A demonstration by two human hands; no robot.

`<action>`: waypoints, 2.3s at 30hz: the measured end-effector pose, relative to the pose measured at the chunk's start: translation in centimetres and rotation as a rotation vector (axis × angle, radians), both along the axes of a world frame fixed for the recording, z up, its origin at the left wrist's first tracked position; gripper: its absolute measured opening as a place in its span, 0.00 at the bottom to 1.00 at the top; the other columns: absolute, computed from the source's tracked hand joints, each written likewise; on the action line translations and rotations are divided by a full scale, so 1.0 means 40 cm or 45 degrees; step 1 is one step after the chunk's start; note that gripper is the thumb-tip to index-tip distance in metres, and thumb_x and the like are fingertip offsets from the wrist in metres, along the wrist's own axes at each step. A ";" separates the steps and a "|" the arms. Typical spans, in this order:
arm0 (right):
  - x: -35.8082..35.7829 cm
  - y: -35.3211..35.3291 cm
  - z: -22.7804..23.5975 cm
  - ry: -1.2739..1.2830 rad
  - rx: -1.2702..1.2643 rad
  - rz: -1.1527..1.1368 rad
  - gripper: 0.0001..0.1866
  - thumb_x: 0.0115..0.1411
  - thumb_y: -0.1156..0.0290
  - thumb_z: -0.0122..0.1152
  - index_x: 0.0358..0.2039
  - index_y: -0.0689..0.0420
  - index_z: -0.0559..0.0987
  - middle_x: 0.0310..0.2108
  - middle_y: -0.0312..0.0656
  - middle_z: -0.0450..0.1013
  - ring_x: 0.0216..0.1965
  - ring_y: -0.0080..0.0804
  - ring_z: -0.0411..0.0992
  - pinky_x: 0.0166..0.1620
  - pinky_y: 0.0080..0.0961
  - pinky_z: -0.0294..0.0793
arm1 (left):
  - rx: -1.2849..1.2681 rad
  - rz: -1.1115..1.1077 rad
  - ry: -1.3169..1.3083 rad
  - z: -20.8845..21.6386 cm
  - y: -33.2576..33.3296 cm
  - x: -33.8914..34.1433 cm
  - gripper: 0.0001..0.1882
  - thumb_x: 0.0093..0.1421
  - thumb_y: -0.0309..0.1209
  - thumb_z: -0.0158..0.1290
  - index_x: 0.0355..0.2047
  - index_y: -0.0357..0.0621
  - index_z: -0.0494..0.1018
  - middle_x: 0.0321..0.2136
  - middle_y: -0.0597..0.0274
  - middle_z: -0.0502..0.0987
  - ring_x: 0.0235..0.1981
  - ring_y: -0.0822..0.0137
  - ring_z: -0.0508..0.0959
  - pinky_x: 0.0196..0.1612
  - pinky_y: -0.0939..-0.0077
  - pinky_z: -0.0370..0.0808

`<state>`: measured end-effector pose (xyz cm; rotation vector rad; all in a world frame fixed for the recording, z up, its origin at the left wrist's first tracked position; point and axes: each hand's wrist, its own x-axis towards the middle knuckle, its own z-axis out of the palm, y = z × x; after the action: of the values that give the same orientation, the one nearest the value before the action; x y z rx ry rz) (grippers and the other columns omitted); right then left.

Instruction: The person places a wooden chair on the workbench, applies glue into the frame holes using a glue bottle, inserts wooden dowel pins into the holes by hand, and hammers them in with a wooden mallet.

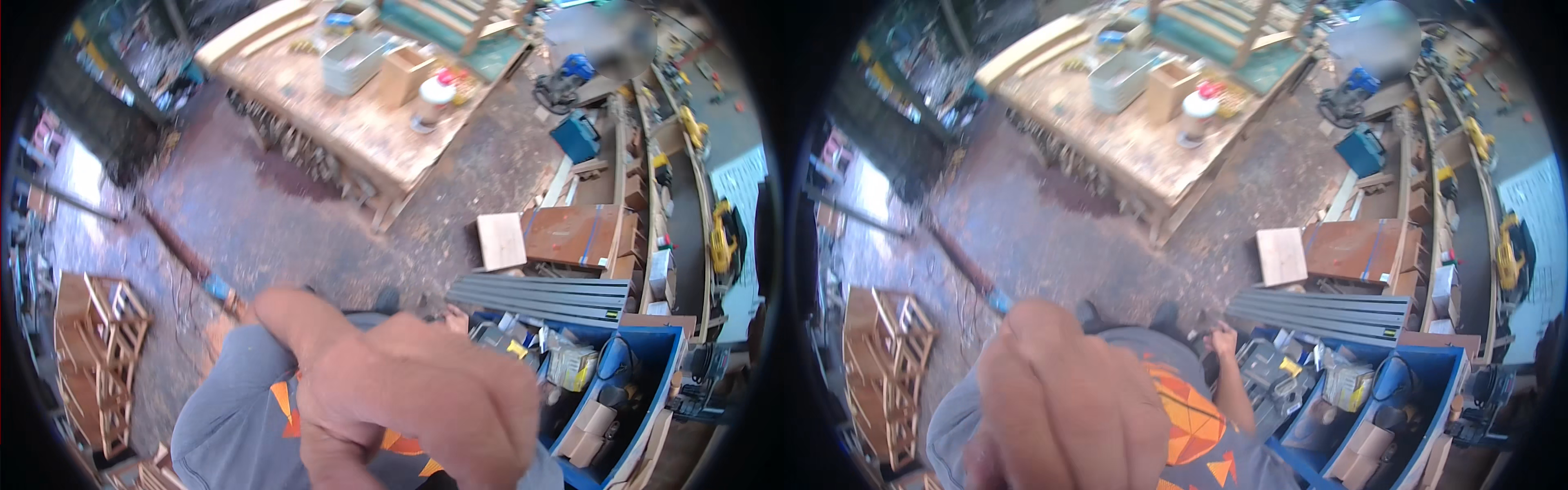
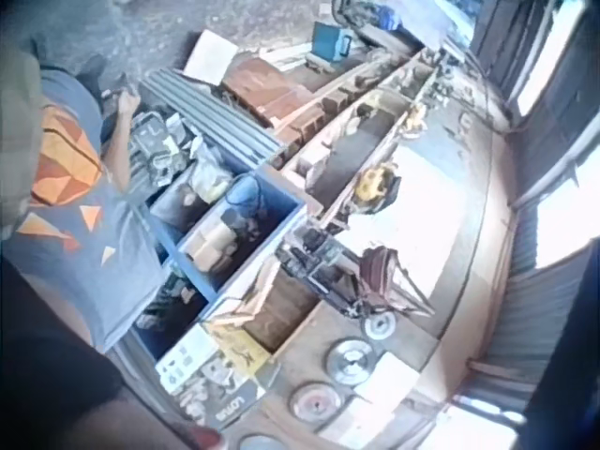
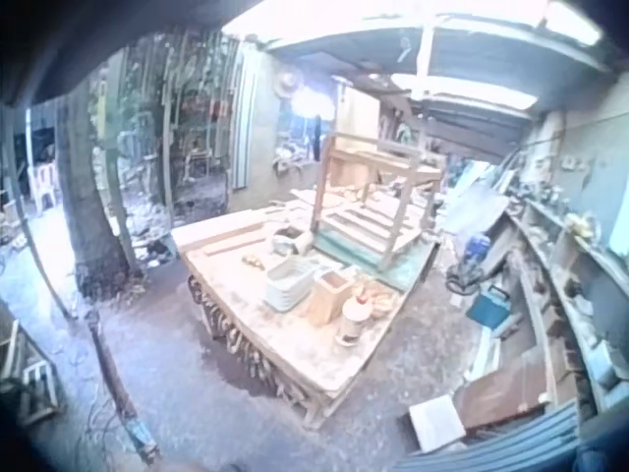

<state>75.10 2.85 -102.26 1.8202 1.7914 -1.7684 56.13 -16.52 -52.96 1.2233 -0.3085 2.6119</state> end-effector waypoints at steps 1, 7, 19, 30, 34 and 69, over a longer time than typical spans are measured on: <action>0.012 0.042 0.019 0.062 0.006 -0.157 0.24 0.62 0.72 0.61 0.60 0.62 0.76 0.38 0.49 0.80 0.27 0.35 0.81 0.27 0.31 0.83 | 0.092 0.083 0.225 -0.033 0.082 -0.008 0.28 0.63 0.50 0.63 0.35 0.29 0.80 0.31 0.51 0.81 0.29 0.60 0.80 0.31 0.69 0.78; 0.012 0.216 0.046 0.507 0.132 -0.617 0.12 0.66 0.68 0.59 0.31 0.64 0.82 0.26 0.42 0.77 0.23 0.32 0.78 0.24 0.29 0.78 | -0.423 -0.609 1.005 0.002 0.284 0.013 0.32 0.61 0.56 0.62 0.36 0.31 0.80 0.31 0.52 0.81 0.32 0.54 0.82 0.37 0.64 0.79; -0.049 0.295 0.152 0.721 0.604 -0.700 0.10 0.50 0.81 0.66 0.20 0.60 0.72 0.20 0.31 0.70 0.22 0.16 0.65 0.22 0.23 0.62 | -1.358 -0.078 1.223 -0.371 0.751 -0.162 0.08 0.62 0.27 0.64 0.38 0.36 0.79 0.35 0.55 0.82 0.35 0.61 0.83 0.39 0.70 0.78; -0.349 0.966 0.098 0.422 0.446 -0.298 0.12 0.54 0.80 0.63 0.40 0.65 0.77 0.21 0.38 0.74 0.19 0.24 0.71 0.24 0.25 0.70 | -1.840 0.699 0.996 -0.356 0.988 -0.502 0.09 0.61 0.29 0.64 0.39 0.39 0.79 0.32 0.56 0.81 0.33 0.62 0.83 0.38 0.71 0.79; -0.442 1.147 0.123 0.429 0.435 -0.304 0.11 0.55 0.80 0.61 0.40 0.66 0.77 0.21 0.39 0.75 0.20 0.25 0.71 0.24 0.25 0.71 | -2.010 0.750 0.699 -0.360 1.071 -0.549 0.09 0.60 0.27 0.64 0.40 0.37 0.80 0.32 0.57 0.82 0.33 0.67 0.83 0.39 0.74 0.79; -1.589 2.411 0.424 0.772 0.643 0.864 0.21 0.59 0.65 0.71 0.49 0.60 0.77 0.30 0.40 0.77 0.30 0.27 0.74 0.36 0.28 0.77 | -1.553 2.649 -1.260 -0.406 1.770 -1.363 0.14 0.66 0.36 0.61 0.33 0.37 0.74 0.24 0.64 0.75 0.25 0.72 0.75 0.29 0.77 0.71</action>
<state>11.56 99.27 -85.30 0.5431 2.8140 -1.7521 1.60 54.29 -69.22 -0.9246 3.1861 2.5803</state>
